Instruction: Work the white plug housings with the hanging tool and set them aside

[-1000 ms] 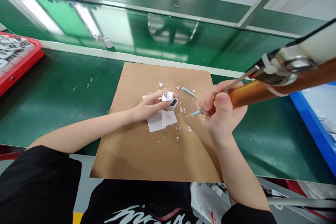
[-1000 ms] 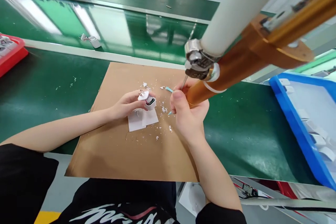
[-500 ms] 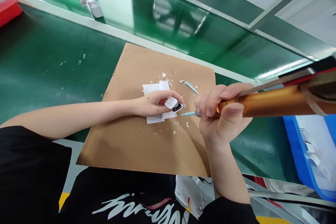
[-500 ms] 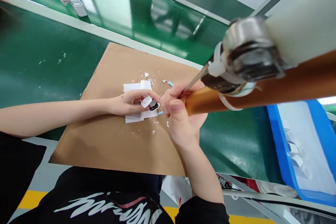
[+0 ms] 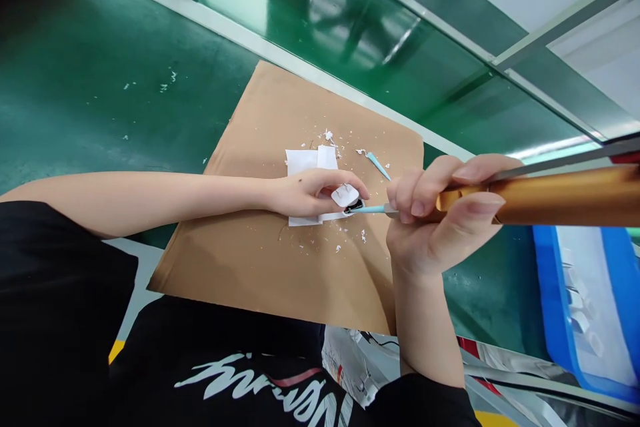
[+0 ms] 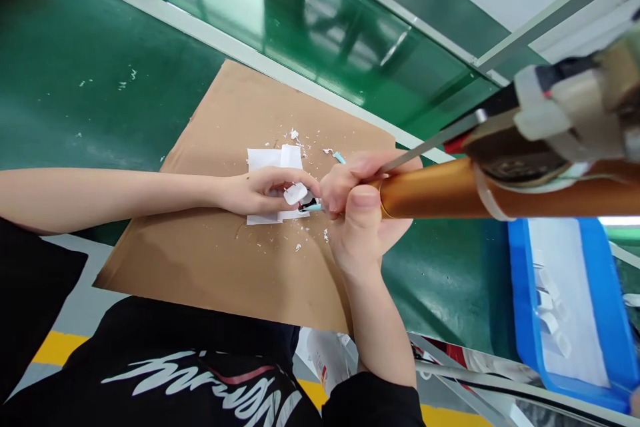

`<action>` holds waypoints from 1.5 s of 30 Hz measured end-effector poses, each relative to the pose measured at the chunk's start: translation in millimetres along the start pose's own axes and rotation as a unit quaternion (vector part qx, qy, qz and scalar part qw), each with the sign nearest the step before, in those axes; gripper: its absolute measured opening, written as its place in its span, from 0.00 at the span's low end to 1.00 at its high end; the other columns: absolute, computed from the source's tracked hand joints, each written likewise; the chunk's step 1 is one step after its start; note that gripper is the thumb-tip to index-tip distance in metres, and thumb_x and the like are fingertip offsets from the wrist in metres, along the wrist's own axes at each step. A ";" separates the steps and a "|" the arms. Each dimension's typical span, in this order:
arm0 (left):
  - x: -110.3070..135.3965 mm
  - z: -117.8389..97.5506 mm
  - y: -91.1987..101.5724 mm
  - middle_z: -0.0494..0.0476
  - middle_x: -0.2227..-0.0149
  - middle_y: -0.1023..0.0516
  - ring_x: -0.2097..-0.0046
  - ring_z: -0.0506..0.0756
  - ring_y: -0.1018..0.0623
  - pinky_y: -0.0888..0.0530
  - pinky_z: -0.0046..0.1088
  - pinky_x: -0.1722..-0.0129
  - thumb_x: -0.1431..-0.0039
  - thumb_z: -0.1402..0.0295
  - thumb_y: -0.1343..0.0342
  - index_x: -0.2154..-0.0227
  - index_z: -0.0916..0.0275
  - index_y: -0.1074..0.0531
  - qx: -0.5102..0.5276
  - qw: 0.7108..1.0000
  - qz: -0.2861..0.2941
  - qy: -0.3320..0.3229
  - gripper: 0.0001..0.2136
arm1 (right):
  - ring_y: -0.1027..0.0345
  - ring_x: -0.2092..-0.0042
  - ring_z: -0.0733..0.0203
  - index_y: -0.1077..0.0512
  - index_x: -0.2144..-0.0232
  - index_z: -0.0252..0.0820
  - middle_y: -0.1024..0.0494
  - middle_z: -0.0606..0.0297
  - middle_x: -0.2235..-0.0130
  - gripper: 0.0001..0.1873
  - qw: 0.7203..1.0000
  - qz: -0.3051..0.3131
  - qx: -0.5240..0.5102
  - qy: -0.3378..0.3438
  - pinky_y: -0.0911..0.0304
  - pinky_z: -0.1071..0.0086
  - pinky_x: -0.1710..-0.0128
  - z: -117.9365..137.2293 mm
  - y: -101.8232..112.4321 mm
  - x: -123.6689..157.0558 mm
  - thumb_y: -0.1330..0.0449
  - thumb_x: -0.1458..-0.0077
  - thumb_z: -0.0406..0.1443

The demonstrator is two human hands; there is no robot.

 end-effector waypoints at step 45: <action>-2.3 -4.6 -4.9 0.59 0.56 0.25 0.58 0.52 0.26 0.28 0.26 0.59 0.47 0.77 0.45 0.51 0.65 0.30 0.058 0.998 -0.012 0.013 0.18 | 0.56 0.89 0.75 0.44 0.73 0.46 0.47 0.81 0.86 0.20 1.000 -0.017 0.004 0.012 0.54 0.78 0.91 2.6 3.7 -3.2 0.38 0.52 0.49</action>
Point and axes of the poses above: each hand's wrist, its own x-axis away from the middle knuckle, its own y-axis out of the back of the hand, z = x × y, the point moved 5 cm from there along -x, towards the middle knuckle
